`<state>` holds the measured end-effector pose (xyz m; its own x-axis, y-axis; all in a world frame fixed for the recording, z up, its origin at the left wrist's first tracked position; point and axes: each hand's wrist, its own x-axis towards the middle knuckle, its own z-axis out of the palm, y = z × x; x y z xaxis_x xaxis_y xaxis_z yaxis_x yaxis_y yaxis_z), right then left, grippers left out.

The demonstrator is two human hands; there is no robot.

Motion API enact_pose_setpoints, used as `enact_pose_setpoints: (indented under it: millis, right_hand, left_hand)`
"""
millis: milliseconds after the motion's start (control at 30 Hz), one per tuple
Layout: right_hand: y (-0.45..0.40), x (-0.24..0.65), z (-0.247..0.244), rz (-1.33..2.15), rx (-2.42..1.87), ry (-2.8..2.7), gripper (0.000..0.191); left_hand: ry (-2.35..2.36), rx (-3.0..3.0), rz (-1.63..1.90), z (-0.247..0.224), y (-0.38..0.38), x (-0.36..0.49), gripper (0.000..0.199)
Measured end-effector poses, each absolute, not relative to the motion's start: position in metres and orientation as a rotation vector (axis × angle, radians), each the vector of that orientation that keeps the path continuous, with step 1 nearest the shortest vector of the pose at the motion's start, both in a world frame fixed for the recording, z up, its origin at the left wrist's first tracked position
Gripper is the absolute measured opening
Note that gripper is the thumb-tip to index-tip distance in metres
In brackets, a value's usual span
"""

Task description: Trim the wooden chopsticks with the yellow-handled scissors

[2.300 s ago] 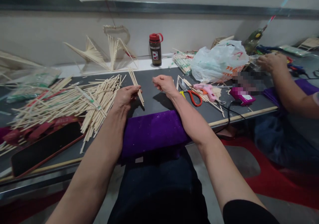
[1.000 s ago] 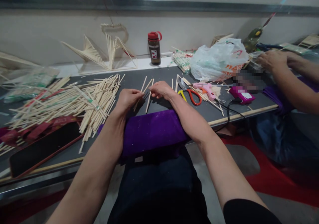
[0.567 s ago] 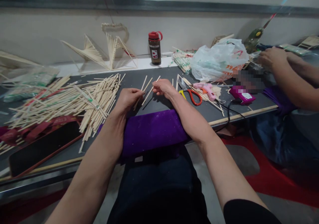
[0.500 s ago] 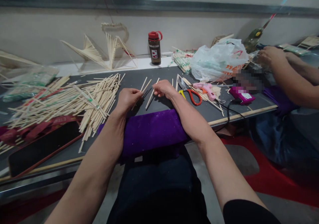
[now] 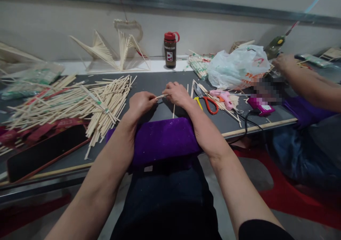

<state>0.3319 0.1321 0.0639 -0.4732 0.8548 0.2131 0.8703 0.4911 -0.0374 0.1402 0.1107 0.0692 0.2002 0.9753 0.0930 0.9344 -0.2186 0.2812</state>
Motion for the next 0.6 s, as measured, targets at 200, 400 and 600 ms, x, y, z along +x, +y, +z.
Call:
enact_pose_setpoints:
  millis: [200,400,600]
  right_hand:
    - [0.133,0.337,0.069,0.153,-1.603,-2.492,0.024]
    - [0.135,0.347,0.072,0.426,-1.671,-1.973,0.028]
    - [0.133,0.294,0.055,1.025,-1.534,-1.636,0.023]
  left_hand:
    - [1.91,2.38,0.351,0.07,0.115,0.126,0.032]
    - [2.257,2.0,0.455,0.076,0.122,0.108,0.033]
    - [2.27,1.968,0.547,0.074,0.124,0.11,0.032]
